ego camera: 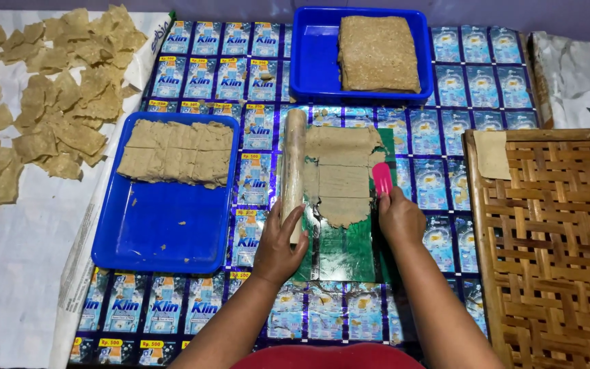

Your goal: Rolling out dough and cutting it into square pieces using a scraper.

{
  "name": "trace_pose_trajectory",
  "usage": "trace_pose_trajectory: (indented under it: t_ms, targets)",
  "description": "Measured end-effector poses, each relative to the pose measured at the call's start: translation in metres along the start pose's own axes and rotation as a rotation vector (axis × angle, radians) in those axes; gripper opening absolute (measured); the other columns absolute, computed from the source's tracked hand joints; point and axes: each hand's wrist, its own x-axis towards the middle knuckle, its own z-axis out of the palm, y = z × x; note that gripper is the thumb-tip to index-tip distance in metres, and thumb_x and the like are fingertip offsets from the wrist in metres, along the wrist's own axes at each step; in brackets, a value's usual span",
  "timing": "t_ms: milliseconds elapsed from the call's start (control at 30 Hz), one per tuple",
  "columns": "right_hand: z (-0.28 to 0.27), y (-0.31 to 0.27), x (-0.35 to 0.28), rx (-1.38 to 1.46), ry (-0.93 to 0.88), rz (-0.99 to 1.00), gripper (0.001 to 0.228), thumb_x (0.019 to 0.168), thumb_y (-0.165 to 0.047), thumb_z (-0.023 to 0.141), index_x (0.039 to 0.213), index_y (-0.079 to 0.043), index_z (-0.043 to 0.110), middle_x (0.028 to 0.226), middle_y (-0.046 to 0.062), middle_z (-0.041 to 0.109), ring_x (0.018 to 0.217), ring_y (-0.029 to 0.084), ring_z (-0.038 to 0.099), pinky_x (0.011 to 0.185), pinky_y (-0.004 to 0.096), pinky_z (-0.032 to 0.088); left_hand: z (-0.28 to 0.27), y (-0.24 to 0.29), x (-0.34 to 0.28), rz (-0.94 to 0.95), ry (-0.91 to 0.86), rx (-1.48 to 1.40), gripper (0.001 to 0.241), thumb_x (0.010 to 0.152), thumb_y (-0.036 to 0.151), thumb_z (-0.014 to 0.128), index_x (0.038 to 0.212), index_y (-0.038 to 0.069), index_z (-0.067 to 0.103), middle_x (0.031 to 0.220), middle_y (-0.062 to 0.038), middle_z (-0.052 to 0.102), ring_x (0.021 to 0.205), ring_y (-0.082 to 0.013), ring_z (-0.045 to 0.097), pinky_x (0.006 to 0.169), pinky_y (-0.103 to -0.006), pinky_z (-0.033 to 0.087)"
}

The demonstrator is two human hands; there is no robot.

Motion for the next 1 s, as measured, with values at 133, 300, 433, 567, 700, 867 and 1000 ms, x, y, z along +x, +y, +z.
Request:
trace_pose_trajectory:
  t_ms: [133, 300, 433, 567, 700, 867, 1000]
  targets:
    - [0.001, 0.021, 0.024, -0.014, 0.022, 0.018, 0.041, 0.105, -0.053, 0.042, 0.107, -0.016, 0.061, 0.097, 0.024, 0.074, 0.107, 0.048, 0.069, 0.09, 0.059, 0.054, -0.003, 0.002, 0.002, 0.013, 0.001, 0.002, 0.055, 0.096, 0.023, 0.062, 0.149, 0.026, 0.048, 0.149, -0.034, 0.039, 0.138, -0.0545, 0.042, 0.109, -0.0614, 0.043]
    - [-0.017, 0.009, -0.029, 0.25, 0.051, 0.041, 0.041, 0.106, -0.04, 0.048, 0.106, -0.003, 0.065, 0.101, 0.035, 0.071, 0.109, 0.055, 0.064, 0.092, 0.064, 0.05, -0.005, 0.004, 0.004, -0.012, -0.022, -0.011, 0.054, 0.096, 0.021, 0.061, 0.147, 0.025, 0.049, 0.151, -0.034, 0.037, 0.138, -0.0539, 0.042, 0.109, -0.0615, 0.044]
    - [-0.002, 0.012, -0.053, 0.238, -0.027, 0.069, 0.043, 0.106, -0.041, 0.047, 0.108, -0.004, 0.068, 0.104, 0.032, 0.072, 0.111, 0.052, 0.065, 0.092, 0.063, 0.051, -0.004, 0.003, 0.003, 0.004, -0.011, 0.002, 0.053, 0.096, 0.021, 0.062, 0.147, 0.025, 0.048, 0.151, -0.033, 0.037, 0.138, -0.0535, 0.043, 0.109, -0.0616, 0.044]
    - [0.013, 0.016, -0.059, 0.094, -0.122, 0.111, 0.046, 0.105, -0.048, 0.043, 0.115, -0.011, 0.068, 0.104, 0.026, 0.075, 0.112, 0.048, 0.068, 0.094, 0.06, 0.053, -0.001, 0.0, 0.003, 0.002, -0.016, 0.002, 0.053, 0.096, 0.021, 0.06, 0.148, 0.024, 0.048, 0.153, -0.032, 0.035, 0.14, -0.0529, 0.041, 0.11, -0.061, 0.044]
    - [0.018, -0.003, -0.072, 0.103, -0.191, 0.075, 0.047, 0.104, -0.049, 0.041, 0.114, -0.012, 0.068, 0.104, 0.026, 0.075, 0.111, 0.048, 0.068, 0.092, 0.06, 0.053, -0.004, 0.003, 0.004, 0.003, -0.022, -0.008, 0.055, 0.096, 0.02, 0.061, 0.149, 0.023, 0.047, 0.156, -0.033, 0.031, 0.142, -0.0531, 0.038, 0.111, -0.0605, 0.043]
    - [-0.02, -0.065, -0.123, 0.057, -0.057, -0.125, 0.037, 0.103, -0.031, 0.042, 0.13, -0.009, 0.056, 0.107, 0.027, 0.073, 0.102, 0.05, 0.07, 0.087, 0.065, 0.054, -0.016, 0.016, 0.007, 0.008, -0.015, -0.048, 0.052, 0.1, 0.025, 0.056, 0.15, 0.016, 0.046, 0.161, -0.035, 0.019, 0.146, -0.0531, 0.029, 0.113, -0.0608, 0.039]
    - [0.038, -0.045, -0.119, -0.121, 0.021, -0.44, 0.06, 0.095, -0.011, 0.048, 0.155, -0.015, 0.043, 0.112, 0.017, 0.068, 0.096, 0.041, 0.07, 0.077, 0.051, 0.06, 0.001, -0.004, 0.003, 0.115, 0.063, -0.015, 0.068, 0.102, 0.035, 0.052, 0.163, 0.02, 0.024, 0.168, -0.03, 0.003, 0.153, -0.05, 0.012, 0.12, -0.0613, 0.024]
